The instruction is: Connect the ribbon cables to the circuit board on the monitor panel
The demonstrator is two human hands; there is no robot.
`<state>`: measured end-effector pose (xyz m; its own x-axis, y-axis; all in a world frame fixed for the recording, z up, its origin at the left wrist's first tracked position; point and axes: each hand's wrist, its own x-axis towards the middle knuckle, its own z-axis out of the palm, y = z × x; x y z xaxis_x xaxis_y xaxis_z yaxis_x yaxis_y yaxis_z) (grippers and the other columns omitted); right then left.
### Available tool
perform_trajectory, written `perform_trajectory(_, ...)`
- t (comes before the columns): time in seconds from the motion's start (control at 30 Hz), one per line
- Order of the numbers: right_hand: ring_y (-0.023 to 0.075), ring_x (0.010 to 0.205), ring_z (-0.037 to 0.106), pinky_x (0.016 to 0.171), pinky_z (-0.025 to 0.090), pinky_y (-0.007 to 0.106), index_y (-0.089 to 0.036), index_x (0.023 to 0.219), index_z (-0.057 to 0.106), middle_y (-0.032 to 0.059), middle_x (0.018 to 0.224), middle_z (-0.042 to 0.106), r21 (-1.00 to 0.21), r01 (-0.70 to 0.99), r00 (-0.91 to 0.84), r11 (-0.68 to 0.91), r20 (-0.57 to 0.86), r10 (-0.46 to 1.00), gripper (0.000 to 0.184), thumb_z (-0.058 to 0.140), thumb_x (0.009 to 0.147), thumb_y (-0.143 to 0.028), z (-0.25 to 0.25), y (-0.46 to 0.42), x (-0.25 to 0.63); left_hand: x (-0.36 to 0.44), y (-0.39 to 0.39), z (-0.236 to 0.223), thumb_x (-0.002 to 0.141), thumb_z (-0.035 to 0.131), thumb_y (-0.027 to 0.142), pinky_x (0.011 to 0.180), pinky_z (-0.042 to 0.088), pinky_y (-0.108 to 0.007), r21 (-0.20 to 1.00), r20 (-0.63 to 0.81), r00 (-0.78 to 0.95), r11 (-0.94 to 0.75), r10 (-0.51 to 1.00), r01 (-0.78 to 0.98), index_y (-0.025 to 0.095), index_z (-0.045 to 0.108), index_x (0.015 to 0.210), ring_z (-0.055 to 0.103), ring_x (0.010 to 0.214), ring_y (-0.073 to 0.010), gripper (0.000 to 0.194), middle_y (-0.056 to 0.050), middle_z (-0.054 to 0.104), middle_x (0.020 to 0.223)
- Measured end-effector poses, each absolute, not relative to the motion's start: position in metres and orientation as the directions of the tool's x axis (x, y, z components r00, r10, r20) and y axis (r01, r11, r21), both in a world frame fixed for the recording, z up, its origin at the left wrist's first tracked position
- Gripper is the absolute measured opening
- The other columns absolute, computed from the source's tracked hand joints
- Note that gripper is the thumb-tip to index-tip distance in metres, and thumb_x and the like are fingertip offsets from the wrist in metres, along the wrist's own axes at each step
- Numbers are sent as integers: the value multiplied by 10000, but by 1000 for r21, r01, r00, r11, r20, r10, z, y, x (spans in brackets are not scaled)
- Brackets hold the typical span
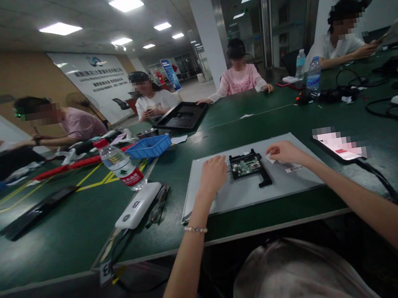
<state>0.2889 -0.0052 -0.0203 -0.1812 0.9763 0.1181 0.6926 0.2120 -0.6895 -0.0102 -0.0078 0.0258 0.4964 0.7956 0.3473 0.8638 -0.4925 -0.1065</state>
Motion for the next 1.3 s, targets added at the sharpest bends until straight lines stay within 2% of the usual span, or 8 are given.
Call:
perform_trajectory(0.2, 217, 877, 650, 772, 488, 315, -163, 1017, 682, 102, 1027, 693, -556, 806, -128, 204, 173, 977, 280, 611, 786, -304, -26, -1, 303, 17, 10, 28, 906, 415, 210, 984, 405, -317, 147, 286, 464, -517, 838, 843, 124, 462, 1290, 530, 1167, -219, 397, -122, 557, 1276)
perform_trajectory(0.33, 223, 886, 642, 817, 474, 333, -153, 1071, 663, 132, 1125, 645, -471, 858, -114, 207, 218, 969, 314, 589, 808, -308, -23, -5, 302, 36, 22, 21, 869, 456, 182, 991, 402, -309, 240, 262, 386, -447, 884, 861, 95, 464, 1273, 502, 1208, -229, 413, -156, 531, 1283)
perform_trajectory(0.5, 240, 1041, 593, 917, 438, 350, -166, 1143, 632, 118, 1179, 621, -451, 837, -212, 311, 257, 943, 341, 569, 832, -292, -9, -1, 289, 34, 22, 3, 870, 464, 200, 948, 428, -322, 268, 264, 318, -386, 911, 883, 95, 464, 1261, 525, 1178, -252, 405, -175, 531, 1268)
perform_trajectory(0.7, 246, 1099, 569, 975, 399, 334, -169, 1145, 648, 106, 1184, 637, -328, 812, -400, 482, 289, 870, 327, 555, 850, -277, 11, 21, 250, 27, 25, -8, 874, 472, 232, 940, 428, -332, 289, 255, 299, -368, 919, 884, 85, 469, 1266, 563, 1120, -257, 419, -180, 562, 1239)
perform_trajectory(0.97, 228, 988, 630, 847, 443, 264, -197, 990, 728, 89, 1027, 709, -204, 884, -387, 420, 184, 904, 227, 568, 840, -257, -1, 52, 213, 30, 24, -9, 879, 457, 212, 961, 416, -327, 280, 265, 297, -368, 917, 887, 75, 500, 1242, 549, 1142, -248, 390, -175, 582, 1211)
perform_trajectory(1.13, 218, 944, 641, 793, 451, 259, -230, 927, 741, 68, 982, 720, -189, 892, -374, 410, 197, 906, 215, 543, 841, -217, 0, 52, 210, 32, 21, -6, 882, 454, 207, 970, 410, -325, 283, 256, 293, -361, 921, 888, 69, 493, 1252, 536, 1163, -248, 397, -181, 573, 1228)
perform_trajectory(1.3, 237, 968, 626, 811, 446, 290, -223, 951, 730, 82, 1042, 700, -204, 892, -335, 403, 299, 894, 241, 503, 872, -239, 9, 42, 228, 32, 17, -3, 887, 453, 216, 953, 419, -326, 287, 248, 291, -357, 924, 889, 90, 507, 1235, 548, 1149, -248, 373, -173, 580, 1222)
